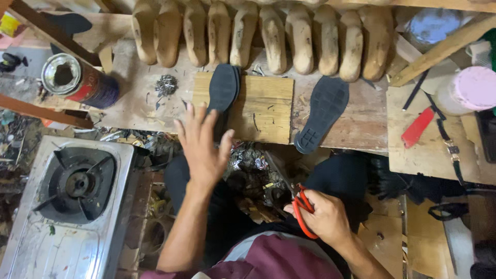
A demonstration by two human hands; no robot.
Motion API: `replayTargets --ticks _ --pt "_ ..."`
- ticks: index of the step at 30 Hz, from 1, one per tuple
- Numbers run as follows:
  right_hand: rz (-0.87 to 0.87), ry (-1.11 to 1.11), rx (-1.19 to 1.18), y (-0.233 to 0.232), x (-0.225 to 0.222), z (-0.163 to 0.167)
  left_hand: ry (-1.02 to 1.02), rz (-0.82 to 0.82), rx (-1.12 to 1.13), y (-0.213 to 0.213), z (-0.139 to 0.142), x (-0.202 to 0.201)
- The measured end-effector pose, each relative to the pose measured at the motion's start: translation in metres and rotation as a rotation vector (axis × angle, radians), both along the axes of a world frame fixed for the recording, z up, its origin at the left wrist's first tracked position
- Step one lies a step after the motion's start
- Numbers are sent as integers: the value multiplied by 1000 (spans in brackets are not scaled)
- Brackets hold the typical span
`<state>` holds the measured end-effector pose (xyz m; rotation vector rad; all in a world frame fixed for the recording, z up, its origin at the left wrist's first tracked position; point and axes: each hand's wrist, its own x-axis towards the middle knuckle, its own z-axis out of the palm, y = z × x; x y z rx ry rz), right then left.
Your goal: The person trims the edges of black rubber shoe soles using red-handled scissors. They hold each sole in the left hand and cut along the perimeter, then place the trimmed sole on a wooden board. The process repeats with several soles.
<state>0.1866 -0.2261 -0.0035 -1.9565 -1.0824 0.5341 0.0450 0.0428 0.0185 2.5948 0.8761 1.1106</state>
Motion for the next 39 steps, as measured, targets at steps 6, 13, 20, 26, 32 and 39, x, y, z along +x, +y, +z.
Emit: replayTargets --ticks 6,13,20,26,32,39 --pt "-150 183 100 -21 2 -15 -28 -369 -255 -56 -15 69" --pt "-335 371 208 -43 5 -40 345 -411 -135 -87 -22 142" --pt "-450 534 244 -62 11 -57 169 -436 -853 -60 -26 153" --pt "-418 520 451 -47 20 -51 -506 -942 -1955 -82 -32 95" --pt "-264 327 288 -21 19 -29 -365 -854 -1614 -90 -32 59" --pt "-104 174 236 -8 3 -13 -821 -637 -1727 -61 -45 39"
